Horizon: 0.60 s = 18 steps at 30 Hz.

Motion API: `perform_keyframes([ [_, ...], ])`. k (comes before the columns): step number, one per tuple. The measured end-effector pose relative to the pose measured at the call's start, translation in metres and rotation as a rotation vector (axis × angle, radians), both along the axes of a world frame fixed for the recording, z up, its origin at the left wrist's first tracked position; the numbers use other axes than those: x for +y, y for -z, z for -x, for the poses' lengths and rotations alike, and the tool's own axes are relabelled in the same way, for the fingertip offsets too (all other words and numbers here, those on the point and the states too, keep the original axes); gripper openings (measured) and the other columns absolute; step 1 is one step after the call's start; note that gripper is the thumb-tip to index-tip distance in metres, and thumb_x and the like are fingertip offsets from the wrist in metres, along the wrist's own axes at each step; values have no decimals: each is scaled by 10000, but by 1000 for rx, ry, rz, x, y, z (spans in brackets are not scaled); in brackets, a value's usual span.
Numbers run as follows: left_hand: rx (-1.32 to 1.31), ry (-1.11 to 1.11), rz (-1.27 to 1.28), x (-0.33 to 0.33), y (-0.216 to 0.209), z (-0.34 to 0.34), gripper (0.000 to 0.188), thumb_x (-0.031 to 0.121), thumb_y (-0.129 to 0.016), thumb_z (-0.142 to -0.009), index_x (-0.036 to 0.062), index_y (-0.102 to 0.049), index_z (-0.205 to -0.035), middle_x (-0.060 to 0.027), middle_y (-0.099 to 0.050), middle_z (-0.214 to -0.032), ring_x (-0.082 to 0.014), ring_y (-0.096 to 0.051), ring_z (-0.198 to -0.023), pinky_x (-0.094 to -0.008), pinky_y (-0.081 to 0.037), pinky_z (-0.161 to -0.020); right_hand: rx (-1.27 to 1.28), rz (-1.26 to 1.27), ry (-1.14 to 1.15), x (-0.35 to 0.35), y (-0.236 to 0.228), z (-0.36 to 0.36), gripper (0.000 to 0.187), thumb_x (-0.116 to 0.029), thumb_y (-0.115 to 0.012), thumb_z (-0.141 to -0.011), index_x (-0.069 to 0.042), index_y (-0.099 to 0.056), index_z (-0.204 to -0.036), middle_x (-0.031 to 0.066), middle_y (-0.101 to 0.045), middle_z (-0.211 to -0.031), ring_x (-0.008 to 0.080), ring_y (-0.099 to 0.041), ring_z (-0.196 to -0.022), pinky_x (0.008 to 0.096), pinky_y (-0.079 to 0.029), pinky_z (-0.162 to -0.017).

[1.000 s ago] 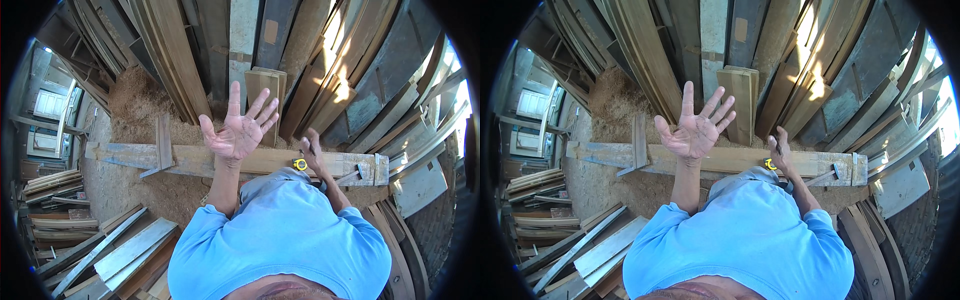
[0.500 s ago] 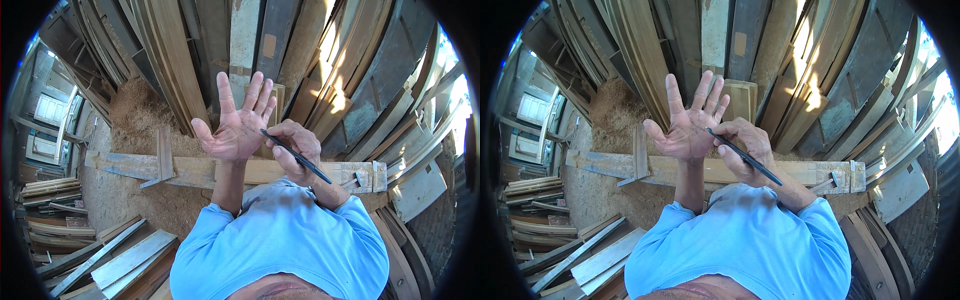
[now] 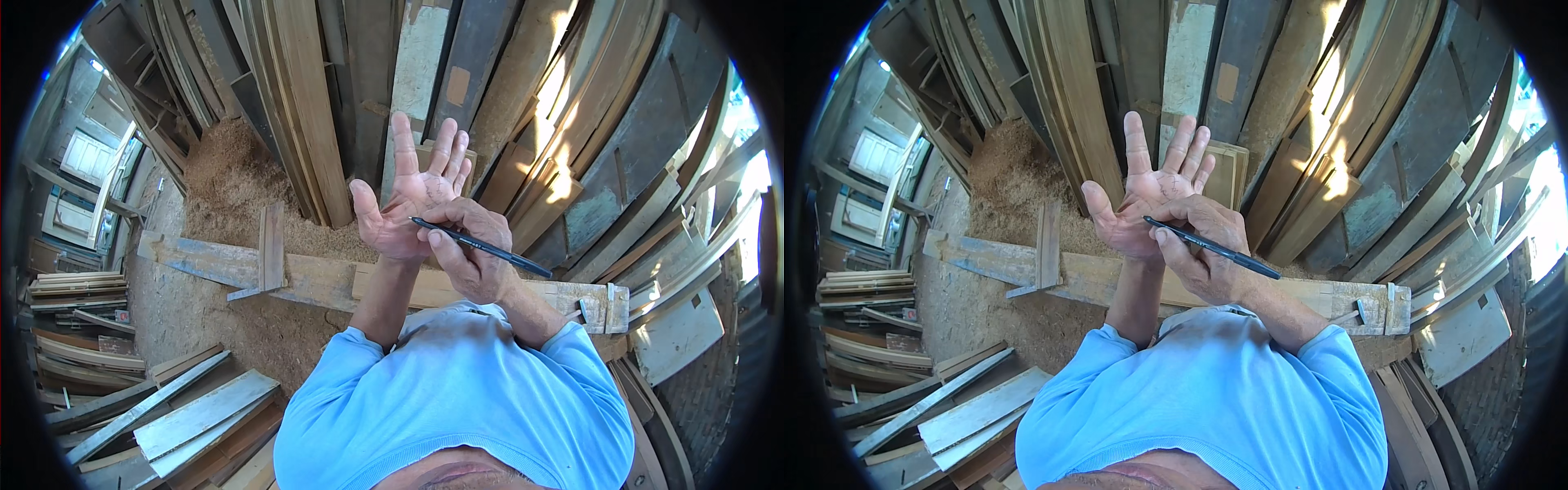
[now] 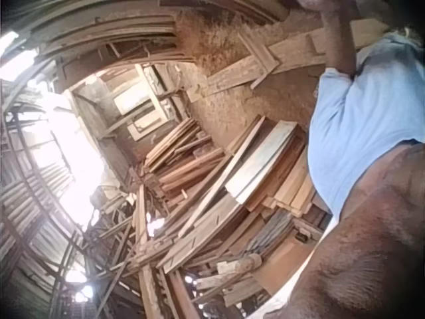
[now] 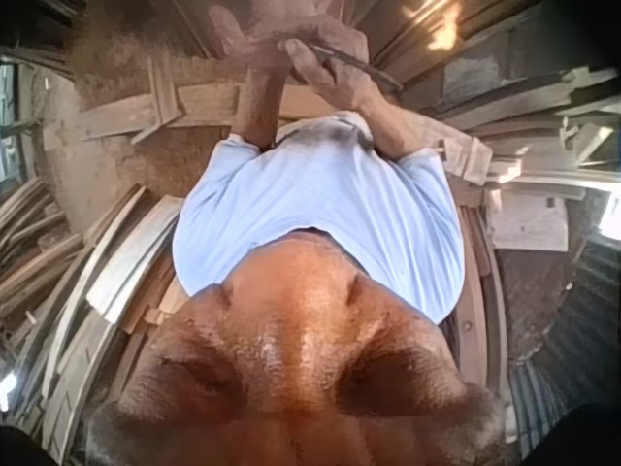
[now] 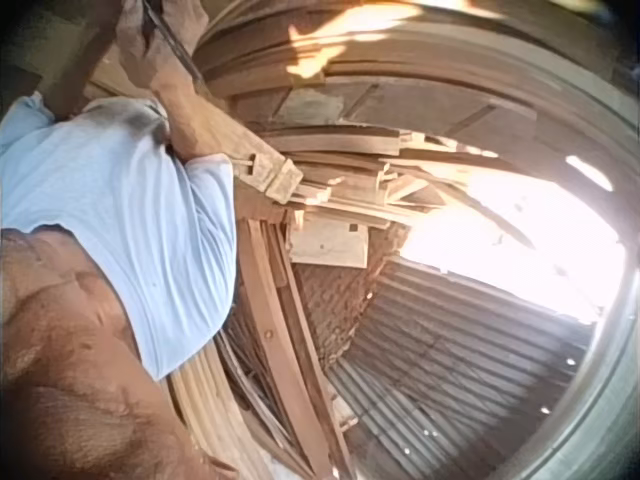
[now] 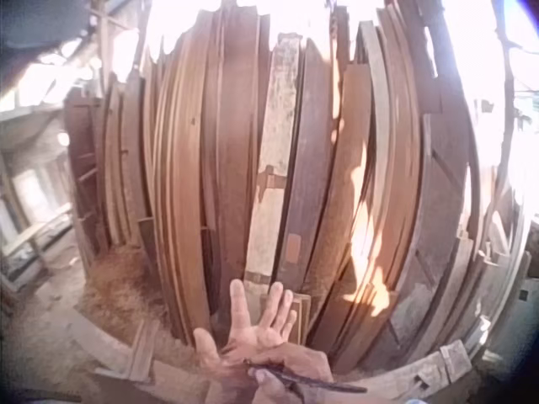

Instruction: The person measures a wooden plank with a tape measure, writes on their palm with a pen, and then uses a circular saw to make cuts on a wood piece.

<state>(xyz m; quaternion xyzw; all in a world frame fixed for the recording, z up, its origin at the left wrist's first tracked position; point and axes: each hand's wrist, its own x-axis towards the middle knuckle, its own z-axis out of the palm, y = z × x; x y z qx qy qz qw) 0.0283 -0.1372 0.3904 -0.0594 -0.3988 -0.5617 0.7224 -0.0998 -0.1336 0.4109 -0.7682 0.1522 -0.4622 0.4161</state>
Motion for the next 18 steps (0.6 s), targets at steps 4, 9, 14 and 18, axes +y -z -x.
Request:
perform_keyframes([
  [4,-31,-41,-1,-1,1,-5,995,881,-200,-848,313,146,-1587,-281,125,-1632,-462,156,-1502,-591,186,-1152,-28,94,14,-5,4,-11,155,-96,-636,-889,-12,-673,-1013,131,-667,-821,248,-661,-740,362,-515,-662],
  [9,18,-35,2,-2,4,-7,1000,878,-205,-849,306,154,-1586,-289,136,-1626,-467,161,-1498,-580,191,-1156,-22,53,-5,-8,8,-12,153,-83,-636,-880,-15,-676,-1010,137,-661,-825,251,-659,-753,361,-512,-667],
  [14,16,-47,1,-3,5,-10,994,876,-194,-853,304,160,-1584,-303,139,-1620,-469,166,-1496,-585,192,-1153,10,14,35,-10,9,-15,147,-82,-635,-880,-19,-672,-1007,121,-659,-828,246,-662,-746,357,-516,-664],
  [18,-12,-55,4,-5,6,-11,988,873,-185,-855,303,158,-1585,-293,130,-1626,-466,157,-1500,-585,185,-1155,-43,-12,59,-9,9,-18,138,-69,-627,-874,-17,-661,-997,124,-651,-831,248,-650,-719,367,-510,-646],
])
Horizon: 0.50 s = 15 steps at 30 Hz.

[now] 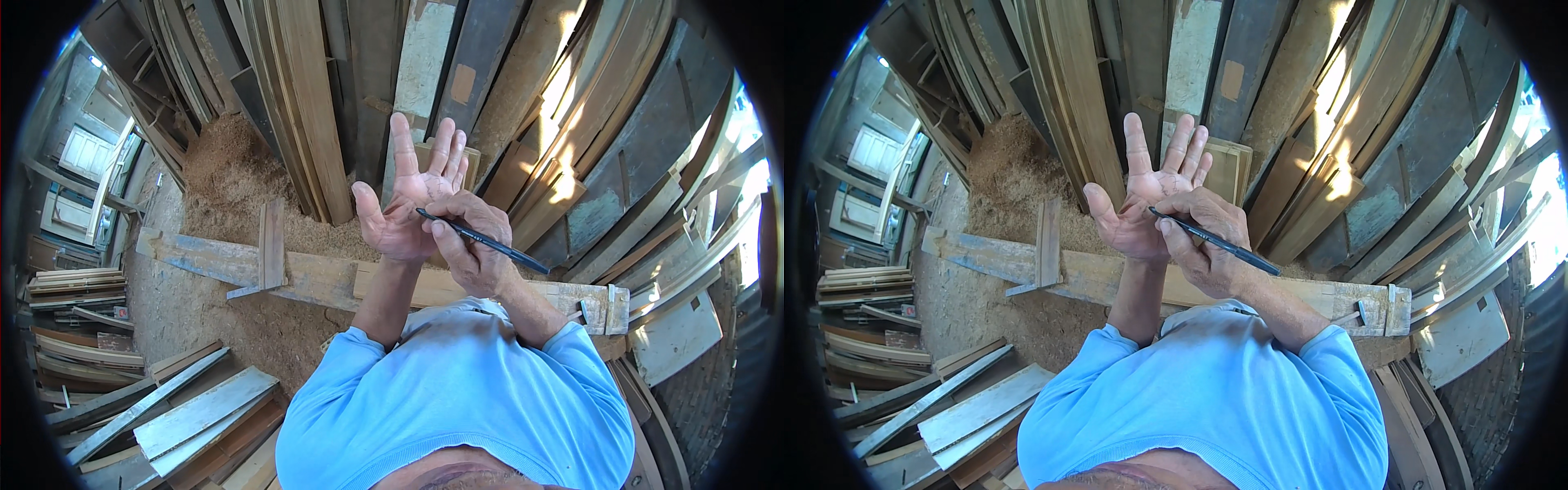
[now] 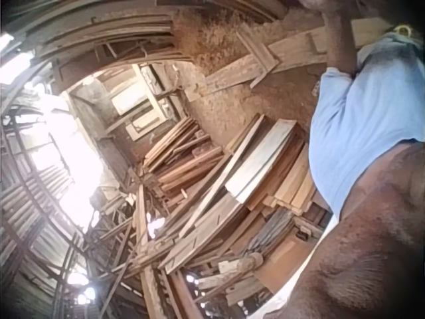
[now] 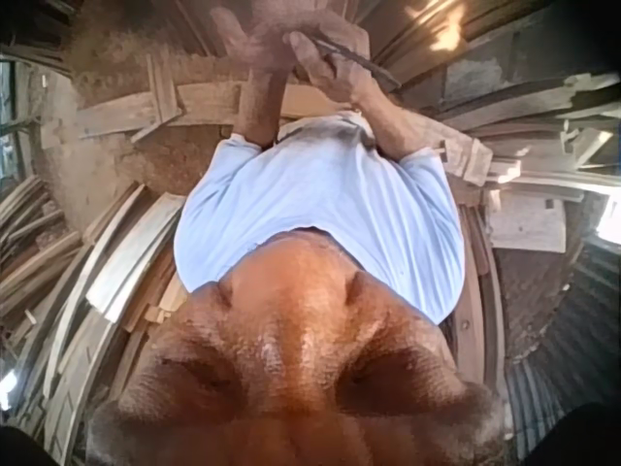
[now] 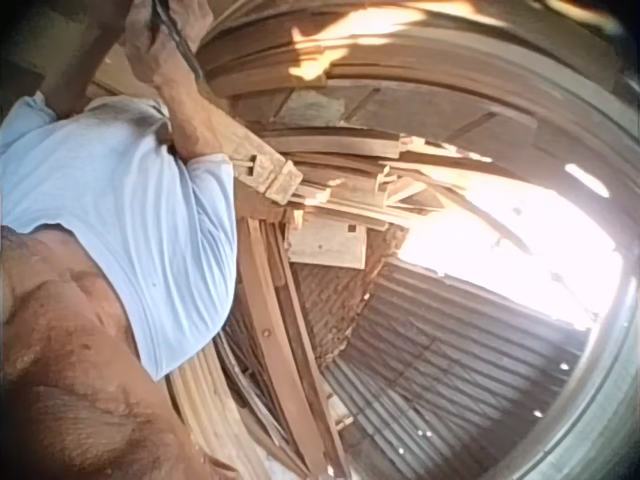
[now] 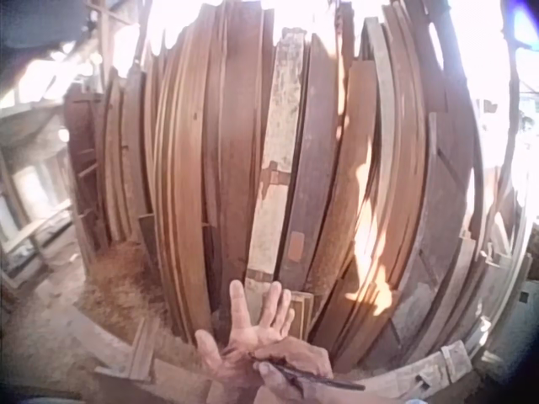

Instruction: The person measures a wooden plank with a tape measure, writes on their palm with a pen, and then uses a circular saw to make cuts on a wood piece.

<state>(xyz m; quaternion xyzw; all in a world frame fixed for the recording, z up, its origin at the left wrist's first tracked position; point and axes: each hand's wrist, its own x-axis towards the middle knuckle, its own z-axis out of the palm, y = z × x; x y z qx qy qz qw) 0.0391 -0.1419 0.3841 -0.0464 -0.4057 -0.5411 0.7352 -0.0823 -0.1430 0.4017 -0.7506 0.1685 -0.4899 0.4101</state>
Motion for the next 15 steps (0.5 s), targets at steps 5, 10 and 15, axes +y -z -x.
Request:
perform_keyframes([
  [5,-1,1,-20,-1,2,-2,981,869,-180,-858,303,149,-1588,-288,121,-1630,-467,142,-1503,-583,181,-1157,43,73,-1,-5,4,2,128,-38,-616,-854,-15,-649,-976,132,-638,-814,247,-634,-678,368,-498,-620],
  [10,-5,-5,-10,0,2,-2,973,866,-176,-862,306,144,-1589,-289,121,-1629,-467,142,-1503,-584,183,-1157,59,-1,2,-3,3,0,135,-34,-610,-840,-8,-647,-968,134,-633,-803,252,-634,-680,368,-497,-615],
  [15,48,18,-15,-2,4,-1,968,864,-173,-863,306,138,-1591,-292,115,-1629,-467,140,-1503,-585,185,-1155,17,55,-30,-4,4,3,122,-33,-608,-848,7,-662,-950,112,-653,-788,215,-650,-662,327,-511,-605],
])
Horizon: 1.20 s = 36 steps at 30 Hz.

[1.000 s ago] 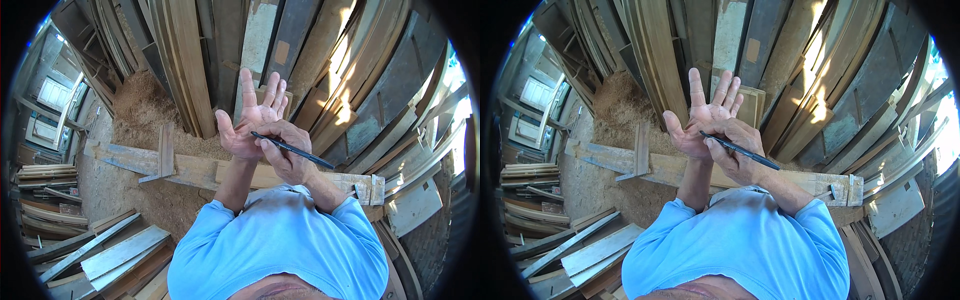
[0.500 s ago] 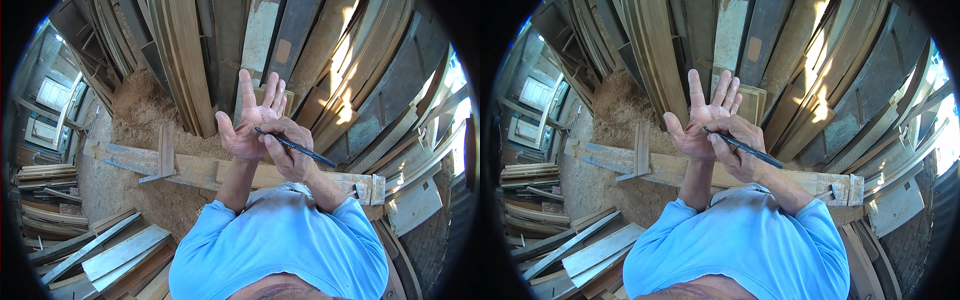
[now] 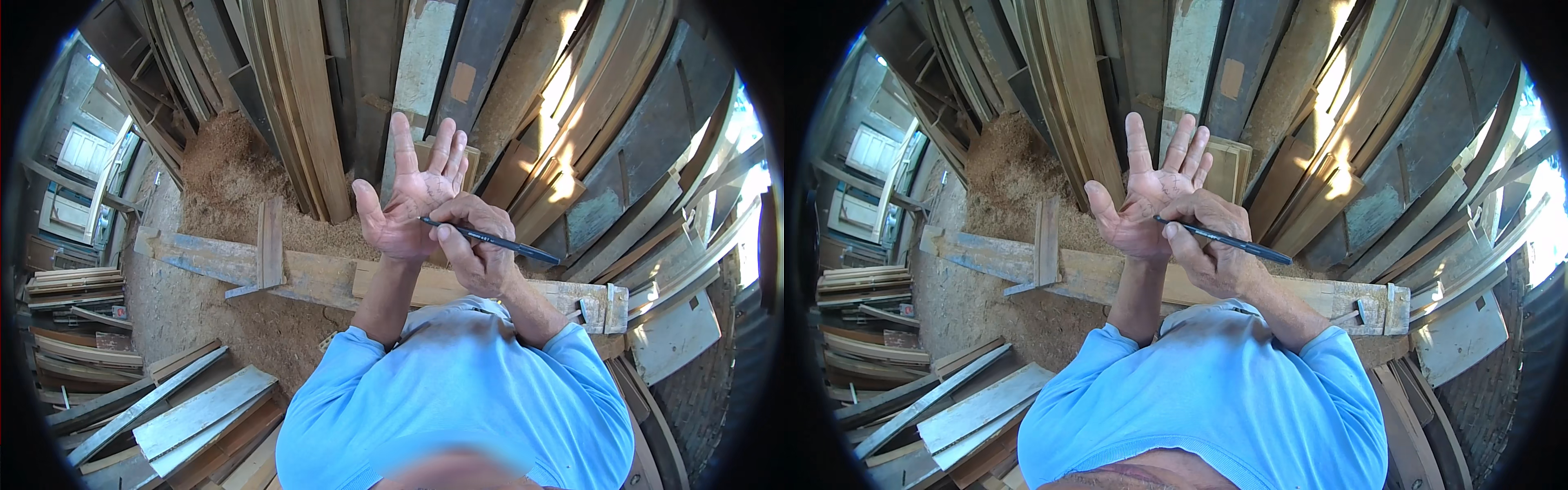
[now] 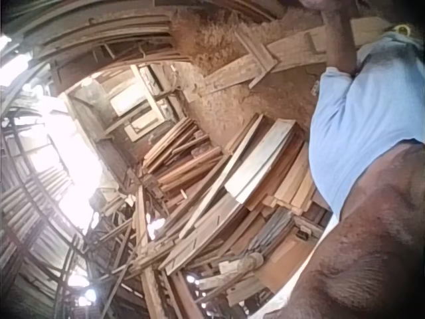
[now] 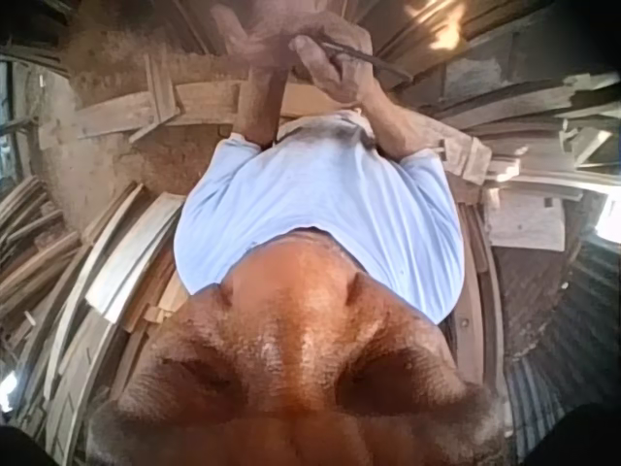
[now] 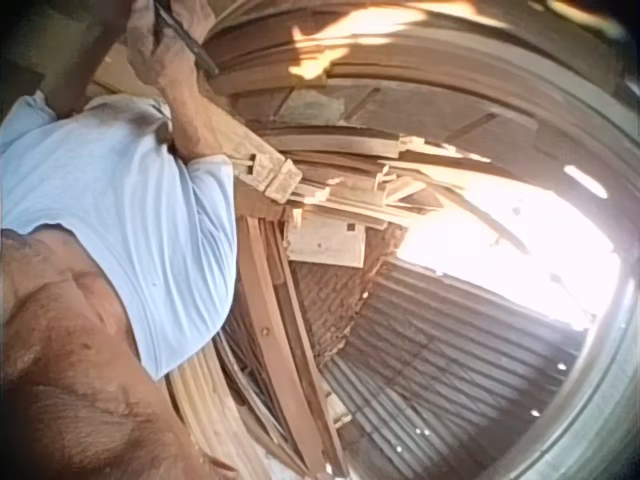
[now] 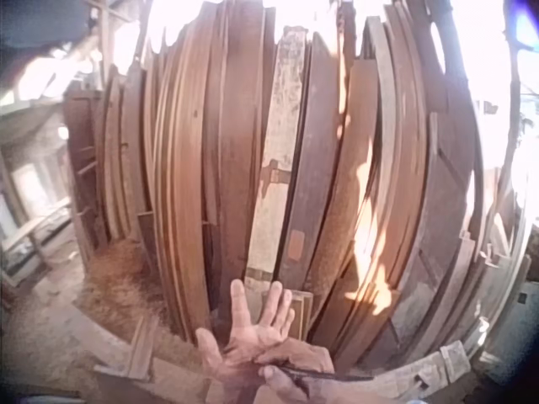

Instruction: The person measures a wooden plank with a tape measure, writes on their palm with a pen, and then uses a circular saw to make cuts on a wood piece.

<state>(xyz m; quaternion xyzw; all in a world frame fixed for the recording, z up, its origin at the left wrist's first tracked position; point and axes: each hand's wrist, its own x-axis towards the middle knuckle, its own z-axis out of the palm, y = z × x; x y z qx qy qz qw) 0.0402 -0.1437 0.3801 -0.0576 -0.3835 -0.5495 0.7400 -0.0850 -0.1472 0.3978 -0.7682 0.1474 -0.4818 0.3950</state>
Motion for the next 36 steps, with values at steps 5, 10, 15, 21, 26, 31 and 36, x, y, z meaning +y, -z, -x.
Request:
perform_keyframes([
  [5,-35,-13,5,0,0,-1,955,856,-173,-870,310,128,-1593,-291,110,-1630,-467,137,-1504,-587,190,-1152,-6,69,-9,1,1,-3,113,-23,-609,-841,16,-666,-930,105,-658,-779,204,-650,-653,315,-515,-602],
  [10,-48,-20,3,0,0,-1,949,853,-175,-872,312,116,-1596,-292,107,-1631,-465,136,-1505,-586,190,-1153,6,68,-3,-1,1,-1,114,-11,-607,-827,20,-668,-918,106,-650,-774,208,-641,-645,323,-505,-593],
  [15,-54,-29,5,1,-1,1,951,851,-173,-875,302,111,-1598,-295,97,-1631,-464,137,-1505,-587,188,-1153,4,25,38,0,2,-1,117,-12,-604,-825,19,-668,-919,103,-642,-762,206,-632,-631,320,-497,-583],
  [21,-46,-24,-1,1,1,-1,959,853,-174,-874,295,114,-1598,-299,97,-1629,-471,138,-1503,-589,189,-1151,52,-6,18,1,0,2,126,-30,-608,-812,2,-656,-924,151,-635,-814,290,-635,-699,385,-507,-638],
  [26,-52,-26,-5,0,3,-1,961,855,-187,-871,300,107,-1599,-301,82,-1630,-470,136,-1503,-590,191,-1150,17,35,34,-2,5,-1,108,-24,-599,-815,9,-656,-900,114,-628,-768,229,-613,-626,337,-482,-584],
  [31,-39,-23,-8,-2,2,-1,959,853,-198,-870,308,103,-1599,-295,63,-1635,-466,134,-1505,-591,193,-1148,-2,11,-32,0,4,4,111,-19,-602,-799,7,-651,-895,118,-617,-764,229,-599,-621,345,-473,-584],
  [36,-40,-24,-19,-1,2,-1,962,856,-197,-869,308,113,-1597,-285,64,-1639,-465,122,-1508,-589,190,-1150,40,34,14,-1,0,4,103,-22,-604,-806,9,-648,-893,116,-621,-762,232,-609,-639,344,-472,-580],
])
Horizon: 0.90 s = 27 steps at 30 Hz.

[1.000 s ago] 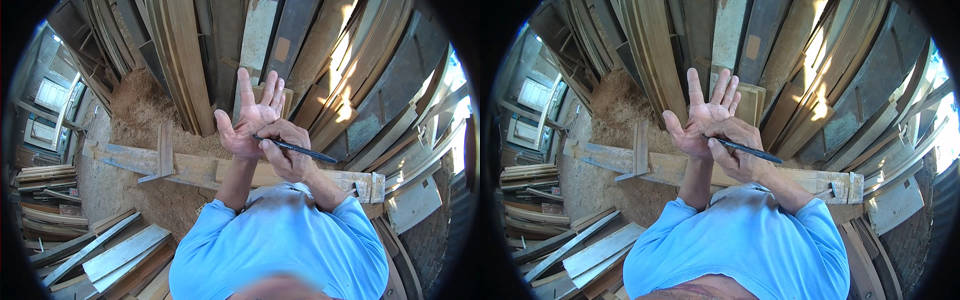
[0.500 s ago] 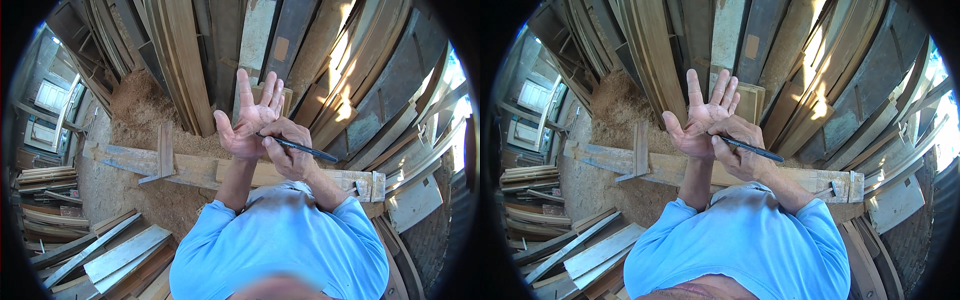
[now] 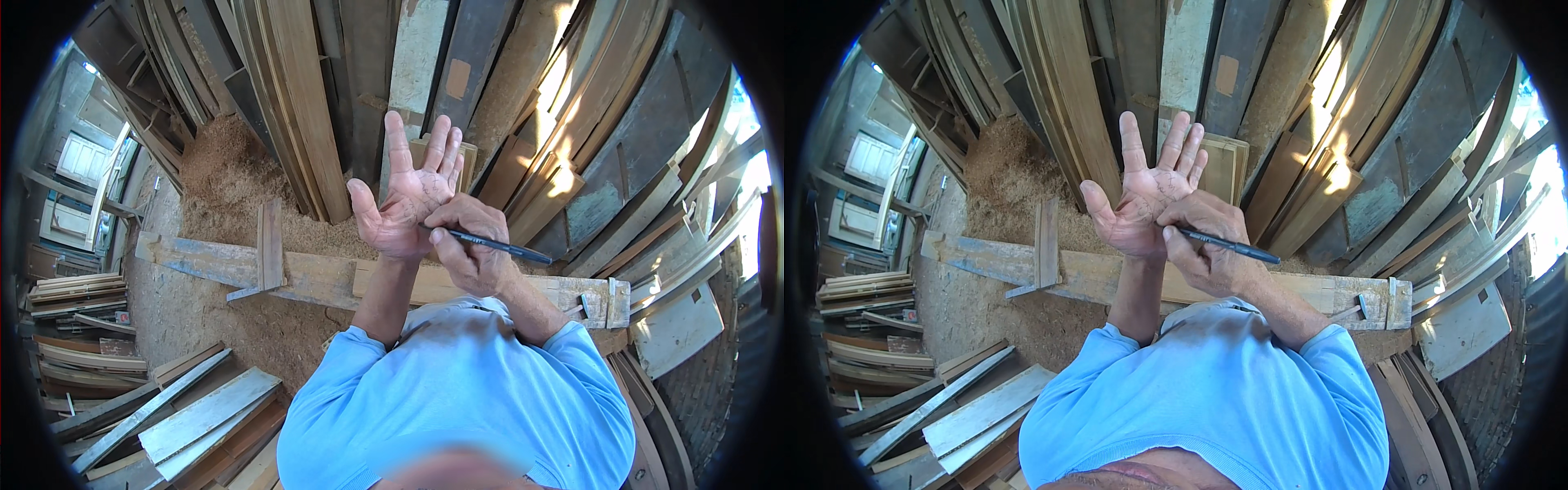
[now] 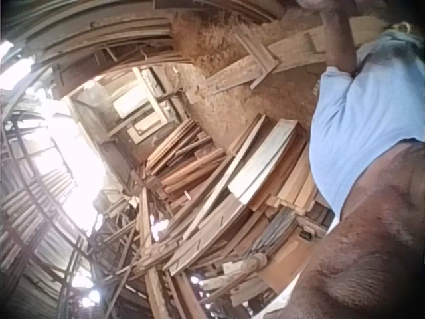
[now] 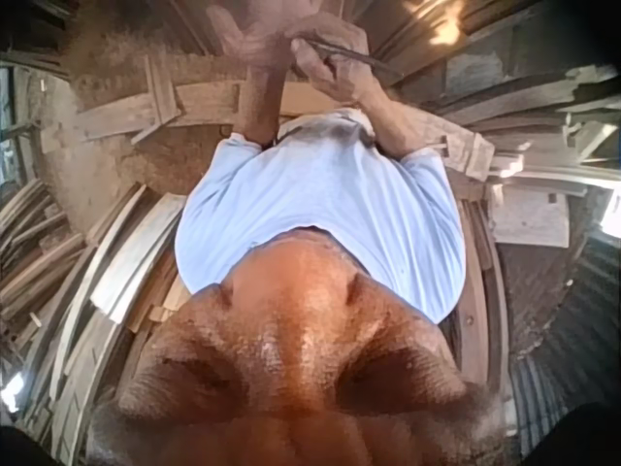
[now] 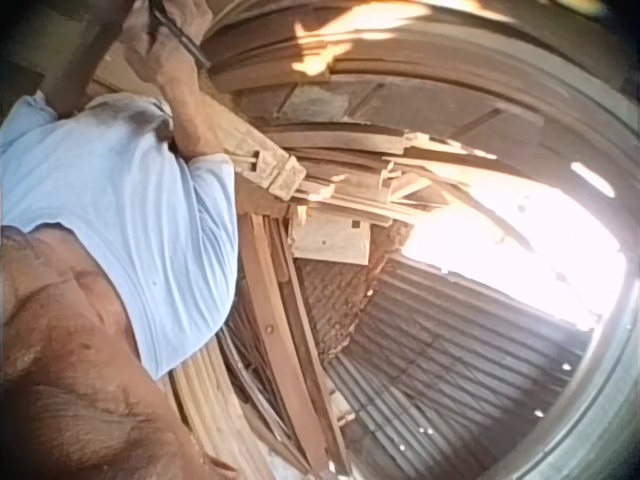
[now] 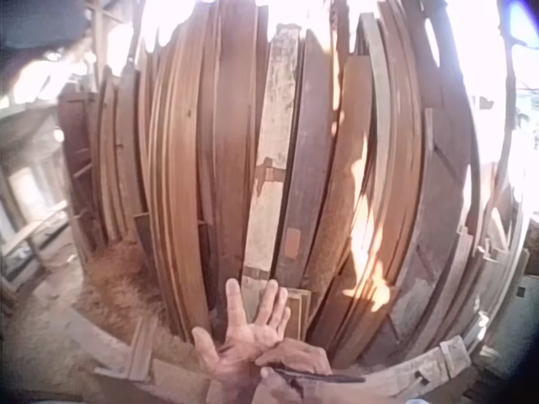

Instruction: The person measures a wooden plank with a tape measure, writes on their palm with a pen, and then uses a circular saw to make cuts on a wood piece.

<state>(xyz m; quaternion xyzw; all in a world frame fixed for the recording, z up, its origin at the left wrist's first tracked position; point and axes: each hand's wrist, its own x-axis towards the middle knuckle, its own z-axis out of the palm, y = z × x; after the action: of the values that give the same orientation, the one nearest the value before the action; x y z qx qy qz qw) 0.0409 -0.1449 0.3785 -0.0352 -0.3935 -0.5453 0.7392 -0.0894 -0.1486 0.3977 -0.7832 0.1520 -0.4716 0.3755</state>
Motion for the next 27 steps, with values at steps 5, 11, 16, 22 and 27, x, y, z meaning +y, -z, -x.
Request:
perform_keyframes([
  [5,6,10,-2,0,-1,0,965,859,-188,-869,306,129,-1593,-284,78,-1638,-468,119,-1508,-592,188,-1149,-23,-38,35,-3,7,2,86,-31,-607,-825,10,-647,-888,97,-620,-728,200,-590,-598,324,-454,-553],
  [11,13,15,1,0,0,1,960,857,-181,-872,304,126,-1594,-286,79,-1637,-468,118,-1508,-589,186,-1152,-19,-31,15,-1,6,3,93,-43,-608,-826,0,-653,-896,104,-620,-750,206,-580,-595,327,-452,-560],
  [16,-10,5,1,0,0,0,957,853,-183,-874,303,120,-1596,-287,77,-1637,-467,119,-1508,-583,184,-1155,32,0,-31,-1,1,5,123,-19,-600,-785,8,-644,-897,145,-607,-780,287,-619,-688,392,-502,-621],
  [22,0,9,8,2,0,0,962,852,-180,-874,292,124,-1596,-289,81,-1635,-464,124,-1507,-582,181,-1158,-57,39,-17,-1,4,0,132,5,-596,-803,5,-653,-922,113,-626,-765,222,-610,-625,327,-479,-585],
  [27,-24,26,25,2,-1,0,968,857,-182,-871,296,141,-1590,-282,103,-1635,-466,141,-1504,-581,186,-1156,-29,-65,60,-2,4,-1,115,-11,-597,-867,28,-650,-962,100,-665,-766,173,-664,-663,288,-510,-616],
])
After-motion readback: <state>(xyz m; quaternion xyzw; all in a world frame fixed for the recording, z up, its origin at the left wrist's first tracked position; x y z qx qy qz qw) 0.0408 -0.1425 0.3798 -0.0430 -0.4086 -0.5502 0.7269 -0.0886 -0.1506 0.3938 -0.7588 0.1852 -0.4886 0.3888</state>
